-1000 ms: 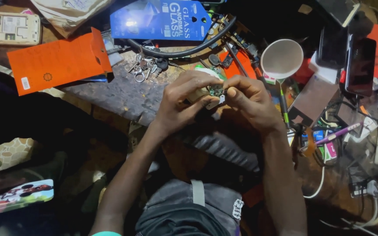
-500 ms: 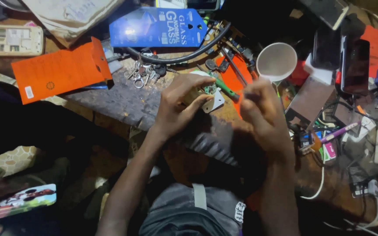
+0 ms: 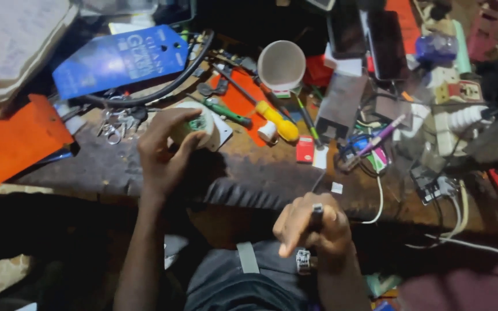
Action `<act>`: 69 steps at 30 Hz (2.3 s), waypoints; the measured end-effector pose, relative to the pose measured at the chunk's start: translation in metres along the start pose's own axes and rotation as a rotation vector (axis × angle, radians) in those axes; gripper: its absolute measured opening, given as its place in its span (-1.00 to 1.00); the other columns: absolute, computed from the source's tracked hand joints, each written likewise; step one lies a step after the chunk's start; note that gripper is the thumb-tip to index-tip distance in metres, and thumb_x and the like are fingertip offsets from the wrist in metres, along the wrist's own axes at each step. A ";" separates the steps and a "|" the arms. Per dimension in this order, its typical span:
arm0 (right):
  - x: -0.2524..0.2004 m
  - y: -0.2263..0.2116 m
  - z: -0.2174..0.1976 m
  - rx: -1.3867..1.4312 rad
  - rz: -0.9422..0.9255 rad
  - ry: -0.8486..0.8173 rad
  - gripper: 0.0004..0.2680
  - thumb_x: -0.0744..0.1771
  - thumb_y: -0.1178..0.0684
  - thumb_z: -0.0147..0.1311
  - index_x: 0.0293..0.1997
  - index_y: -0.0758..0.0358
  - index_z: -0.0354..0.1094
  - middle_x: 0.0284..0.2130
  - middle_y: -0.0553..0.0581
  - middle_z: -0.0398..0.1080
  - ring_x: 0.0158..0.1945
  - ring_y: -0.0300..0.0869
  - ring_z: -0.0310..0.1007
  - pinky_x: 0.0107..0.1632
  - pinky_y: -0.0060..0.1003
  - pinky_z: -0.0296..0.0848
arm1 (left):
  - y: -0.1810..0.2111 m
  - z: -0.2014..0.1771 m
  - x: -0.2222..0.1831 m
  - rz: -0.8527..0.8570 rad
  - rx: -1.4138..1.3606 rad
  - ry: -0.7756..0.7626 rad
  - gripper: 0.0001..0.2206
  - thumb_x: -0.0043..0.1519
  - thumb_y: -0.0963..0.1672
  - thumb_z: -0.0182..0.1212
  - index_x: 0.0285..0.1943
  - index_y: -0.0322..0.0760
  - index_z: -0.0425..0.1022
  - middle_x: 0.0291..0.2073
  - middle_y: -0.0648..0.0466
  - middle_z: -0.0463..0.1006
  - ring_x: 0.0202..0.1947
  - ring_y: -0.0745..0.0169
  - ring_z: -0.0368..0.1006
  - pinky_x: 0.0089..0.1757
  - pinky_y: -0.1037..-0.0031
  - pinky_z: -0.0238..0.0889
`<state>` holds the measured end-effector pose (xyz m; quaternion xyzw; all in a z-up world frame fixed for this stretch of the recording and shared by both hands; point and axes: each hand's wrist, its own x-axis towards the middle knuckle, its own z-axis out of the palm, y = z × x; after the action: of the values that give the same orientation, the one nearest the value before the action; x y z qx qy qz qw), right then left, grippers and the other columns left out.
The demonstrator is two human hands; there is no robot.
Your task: Repairing an LED light bulb by inspecting and reassembling the internal circuit board and wiring at a workbench.
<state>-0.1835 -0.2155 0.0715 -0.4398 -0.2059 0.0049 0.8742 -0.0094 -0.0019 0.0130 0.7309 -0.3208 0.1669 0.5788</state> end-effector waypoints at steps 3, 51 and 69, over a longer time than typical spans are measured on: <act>-0.003 -0.008 0.003 -0.008 -0.035 -0.151 -0.51 0.50 -0.17 -0.19 -0.37 0.52 0.52 -0.66 0.37 0.44 -0.79 0.00 -0.06 -0.56 -0.10 -0.03 | 0.002 0.002 0.000 -0.009 -0.047 -0.007 -0.75 0.38 -0.21 0.37 0.21 -0.40 0.55 0.10 -0.19 0.62 0.17 -0.05 0.55 0.11 0.29 0.48; 0.134 0.050 -0.086 -0.656 0.312 -0.166 -0.78 0.45 -0.01 -0.02 -0.22 0.35 0.44 -0.64 -0.07 0.10 -0.52 -0.39 0.02 -0.47 -0.46 0.07 | -0.007 0.002 0.000 0.035 -0.094 0.029 -0.73 0.28 -0.19 0.49 0.16 -0.26 0.65 0.01 -0.03 0.68 0.14 -0.15 0.56 0.25 0.13 0.32; 0.125 0.073 -0.105 -0.587 0.280 -0.106 -0.81 0.44 0.03 0.00 -0.17 0.36 0.46 -0.63 -0.08 0.11 -0.50 -0.41 0.22 -0.39 -0.50 0.17 | -0.012 0.004 -0.003 0.079 -0.097 0.010 -0.71 0.30 -0.15 0.46 0.20 -0.19 0.65 -0.01 -0.02 0.65 0.18 -0.07 0.54 0.29 0.14 0.28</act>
<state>-0.0183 -0.2279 0.0042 -0.6961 -0.1813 0.0882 0.6890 -0.0041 -0.0032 0.0010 0.6881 -0.3542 0.1773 0.6080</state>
